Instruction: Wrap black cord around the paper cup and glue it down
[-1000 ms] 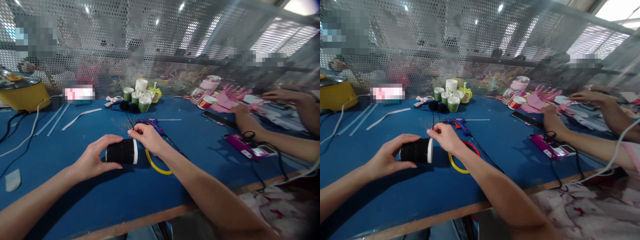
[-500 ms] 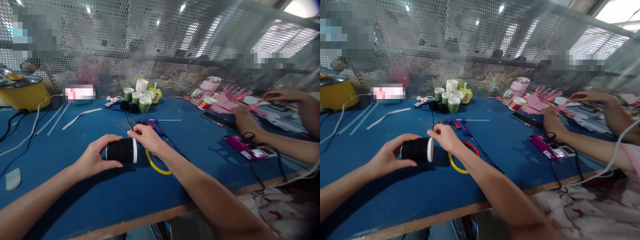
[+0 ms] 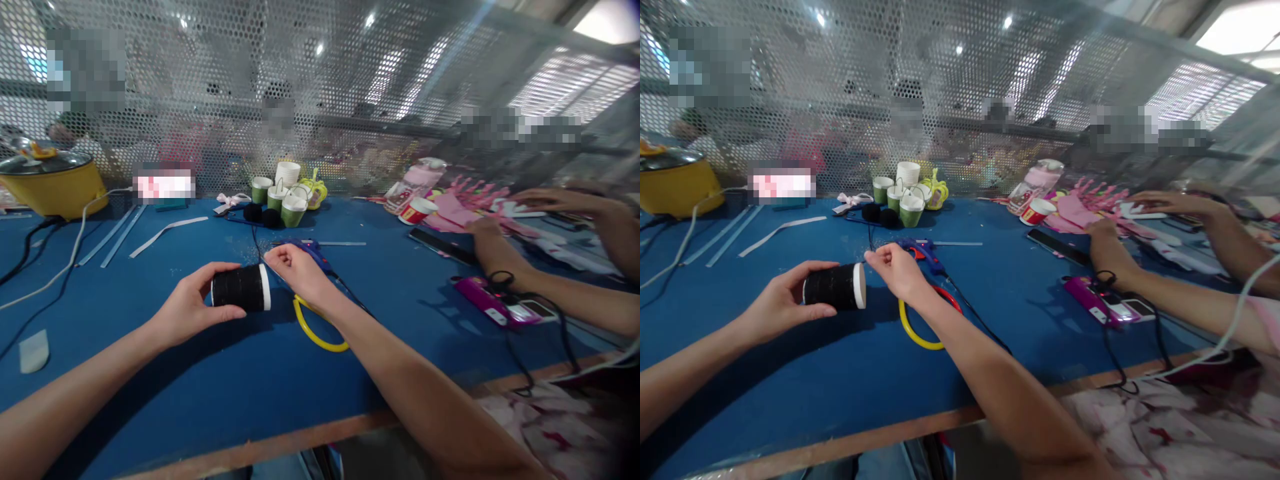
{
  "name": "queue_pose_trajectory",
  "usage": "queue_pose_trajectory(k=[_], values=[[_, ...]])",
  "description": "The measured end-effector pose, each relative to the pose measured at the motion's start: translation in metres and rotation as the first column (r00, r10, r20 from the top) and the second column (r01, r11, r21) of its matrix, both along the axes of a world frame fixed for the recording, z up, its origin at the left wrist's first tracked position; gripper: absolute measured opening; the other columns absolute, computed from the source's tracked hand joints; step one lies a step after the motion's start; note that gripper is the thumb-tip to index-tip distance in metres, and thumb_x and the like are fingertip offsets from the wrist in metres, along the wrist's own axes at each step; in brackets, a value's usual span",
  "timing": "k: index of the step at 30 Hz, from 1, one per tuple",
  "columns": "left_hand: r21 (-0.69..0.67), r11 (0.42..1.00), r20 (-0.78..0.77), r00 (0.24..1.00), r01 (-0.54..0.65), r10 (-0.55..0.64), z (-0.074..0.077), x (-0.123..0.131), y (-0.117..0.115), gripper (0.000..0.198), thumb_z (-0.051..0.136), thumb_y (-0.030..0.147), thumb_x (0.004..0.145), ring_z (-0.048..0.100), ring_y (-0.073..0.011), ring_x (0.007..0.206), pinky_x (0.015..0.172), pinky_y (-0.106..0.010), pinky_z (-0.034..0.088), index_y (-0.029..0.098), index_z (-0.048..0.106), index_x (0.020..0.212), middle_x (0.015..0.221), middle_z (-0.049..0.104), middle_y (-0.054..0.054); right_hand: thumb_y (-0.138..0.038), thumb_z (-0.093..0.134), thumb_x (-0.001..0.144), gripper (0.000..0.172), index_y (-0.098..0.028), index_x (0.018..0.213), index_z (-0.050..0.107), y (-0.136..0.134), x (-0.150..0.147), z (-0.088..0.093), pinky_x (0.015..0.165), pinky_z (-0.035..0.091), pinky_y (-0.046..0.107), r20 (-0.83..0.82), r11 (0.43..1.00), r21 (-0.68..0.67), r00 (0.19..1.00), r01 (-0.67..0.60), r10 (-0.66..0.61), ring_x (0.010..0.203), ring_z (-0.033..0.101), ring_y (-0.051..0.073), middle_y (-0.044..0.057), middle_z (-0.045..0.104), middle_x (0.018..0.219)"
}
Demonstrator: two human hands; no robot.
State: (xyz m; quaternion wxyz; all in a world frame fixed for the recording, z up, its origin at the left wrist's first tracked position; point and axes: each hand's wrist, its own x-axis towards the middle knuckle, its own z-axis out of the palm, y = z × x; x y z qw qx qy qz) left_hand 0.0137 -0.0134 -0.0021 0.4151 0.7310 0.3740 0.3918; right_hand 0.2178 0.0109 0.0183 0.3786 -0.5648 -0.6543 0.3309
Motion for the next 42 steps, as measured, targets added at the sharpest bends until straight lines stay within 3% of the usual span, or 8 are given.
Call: queue_pose_trajectory(k=[4,7,11,19,28,32,38,42], values=[[0.059,0.995,-0.067,0.994,-0.083,0.087,-0.002,-0.002,0.003,0.054,0.071,0.035,0.064,0.058,-0.022,0.089,0.081,-0.04,0.047,0.018,0.05,0.11,0.1,0.06,-0.006,-0.052,0.043,0.081,0.039,-0.016,0.072,0.056,-0.012,0.002,0.01,0.06,0.036,0.026,-0.07,0.981,-0.058,0.981,-0.185,0.181,0.065,0.049,0.013,0.003,0.057,0.07],[0.132,0.986,-0.121,0.985,-0.103,0.119,-0.003,-0.002,0.004,0.053,0.071,0.034,0.065,0.057,-0.0228,0.093,0.084,-0.041,0.045,0.018,0.05,0.11,0.101,0.059,-0.006,-0.049,0.052,0.076,0.034,-0.017,0.065,0.054,-0.021,-0.003,0.01,0.051,0.029,0.024,-0.091,0.949,-0.119,0.955,-0.291,0.281,0.053,0.039,0.009,-0.003,0.045,0.057],[0.171,0.981,-0.159,0.98,-0.09,0.118,-0.006,-0.002,0.005,0.053,0.07,0.033,0.065,0.056,-0.0229,0.095,0.085,-0.042,0.044,0.019,0.049,0.111,0.104,0.058,-0.007,-0.044,0.059,0.072,0.031,-0.017,0.061,0.049,-0.024,-0.008,0.005,0.048,0.023,0.024,-0.093,0.957,-0.118,0.963,-0.264,0.254,0.049,0.031,0.007,-0.006,0.038,0.053],[0.343,0.938,-0.211,0.971,-0.037,0.115,-0.003,-0.005,0.004,0.051,0.069,0.033,0.07,0.054,-0.0228,0.098,0.085,-0.039,0.044,0.02,0.044,0.113,0.105,0.055,-0.007,-0.054,0.051,0.076,0.039,-0.016,0.07,0.054,-0.025,-0.007,0.01,0.054,0.03,0.025,-0.178,0.924,-0.154,0.93,-0.349,0.322,0.057,0.041,0.01,-0.002,0.048,0.062],[0.407,0.913,-0.259,0.961,0.017,0.098,-0.002,-0.004,0.004,0.049,0.067,0.029,0.072,0.052,-0.0238,0.102,0.087,-0.041,0.043,0.021,0.043,0.113,0.109,0.053,-0.008,-0.033,0.057,0.075,0.02,-0.018,0.065,0.05,-0.013,-0.002,0.023,0.054,0.034,0.024,-0.261,0.986,-0.137,0.963,-0.097,0.059,0.056,0.047,0.009,-0.002,0.053,0.061],[0.439,0.897,-0.259,0.962,0.041,0.083,-0.002,-0.004,0.003,0.047,0.066,0.029,0.074,0.051,-0.0239,0.104,0.089,-0.042,0.042,0.021,0.042,0.114,0.111,0.052,-0.009,-0.042,0.045,0.083,0.037,-0.018,0.054,0.046,-0.009,0.002,0.021,0.05,0.031,0.025,-0.225,0.985,-0.154,0.974,-0.078,0.042,0.045,0.04,0.008,-0.004,0.044,0.045],[0.489,0.868,-0.271,0.96,0.081,0.063,-0.004,-0.001,0.002,0.045,0.062,0.025,0.077,0.048,-0.0241,0.109,0.093,-0.042,0.041,0.02,0.042,0.116,0.115,0.049,-0.011,-0.039,0.055,0.076,0.027,-0.015,0.064,0.055,-0.008,0.003,0.009,0.05,0.031,0.023,-0.335,0.908,-0.297,0.923,-0.296,0.191,0.054,0.047,0.008,0.0,0.055,0.06],[0.46,0.881,-0.338,0.94,0.114,0.055,-0.003,-0.001,0.002,0.057,0.065,0.032,0.074,0.045,-0.026,0.112,0.093,-0.043,0.04,0.02,0.036,0.122,0.118,0.047,-0.012,-0.031,0.058,0.073,0.018,-0.015,0.066,0.054,-0.016,0.0,0.004,0.053,0.033,0.023,-0.347,0.928,-0.25,0.92,-0.278,0.182,0.052,0.044,0.007,-0.002,0.053,0.058]])
